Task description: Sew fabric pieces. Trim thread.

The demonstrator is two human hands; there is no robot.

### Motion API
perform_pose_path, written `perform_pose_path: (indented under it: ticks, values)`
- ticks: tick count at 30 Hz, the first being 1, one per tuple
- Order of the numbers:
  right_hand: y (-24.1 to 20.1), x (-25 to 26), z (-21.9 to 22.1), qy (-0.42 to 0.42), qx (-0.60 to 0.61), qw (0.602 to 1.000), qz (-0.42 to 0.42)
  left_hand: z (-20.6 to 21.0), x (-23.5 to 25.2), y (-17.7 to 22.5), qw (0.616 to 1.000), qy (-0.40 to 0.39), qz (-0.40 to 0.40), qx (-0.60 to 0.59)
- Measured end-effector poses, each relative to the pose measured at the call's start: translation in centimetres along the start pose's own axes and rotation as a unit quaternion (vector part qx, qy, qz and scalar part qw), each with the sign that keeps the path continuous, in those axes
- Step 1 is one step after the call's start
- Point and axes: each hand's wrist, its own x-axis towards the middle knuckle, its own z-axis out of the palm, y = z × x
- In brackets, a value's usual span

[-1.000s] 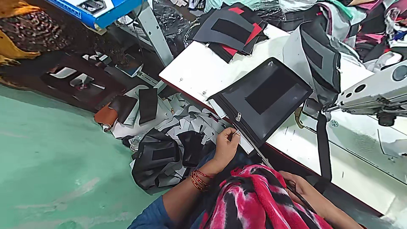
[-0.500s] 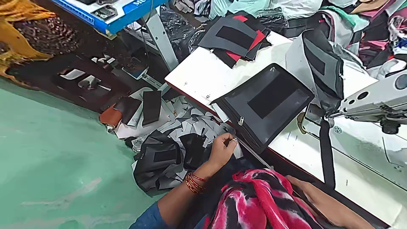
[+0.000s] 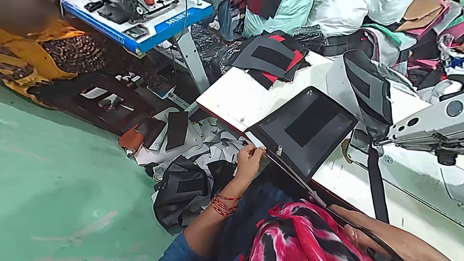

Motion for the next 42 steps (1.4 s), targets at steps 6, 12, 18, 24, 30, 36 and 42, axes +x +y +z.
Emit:
perform_pose_path:
  ticks: [6,12,18,24,30,36,42]
  values:
    - [-2.9,1.4,-1.0,0.004,-0.043,0.999,0.013,-0.3,-1.7,-0.6,1.000,-0.004,0.017,-0.012]
    - [-4.9,3.8,-1.8,0.002,-0.030,0.999,0.029,-0.1,-2.2,-0.6,0.999,-0.007,0.029,-0.029]
    - [-5.6,5.4,-2.5,-0.009,-0.004,0.999,0.037,0.0,-2.4,-0.5,0.999,-0.010,0.028,-0.045]
    - [-5.5,6.1,-2.8,-0.025,0.015,0.999,0.018,0.0,-2.5,-0.5,0.997,-0.015,0.016,-0.067]
    - [-5.0,6.4,-2.8,-0.016,0.038,0.999,0.012,-0.1,-2.5,-0.8,0.997,-0.021,0.006,-0.074]
    - [-4.5,6.5,-2.4,0.000,0.072,0.997,0.009,0.0,-2.5,-0.8,0.997,-0.021,0.016,-0.071]
    - [-4.4,6.9,-1.9,0.018,0.101,0.995,0.019,-0.2,-2.4,-1.1,0.998,-0.018,0.015,-0.053]
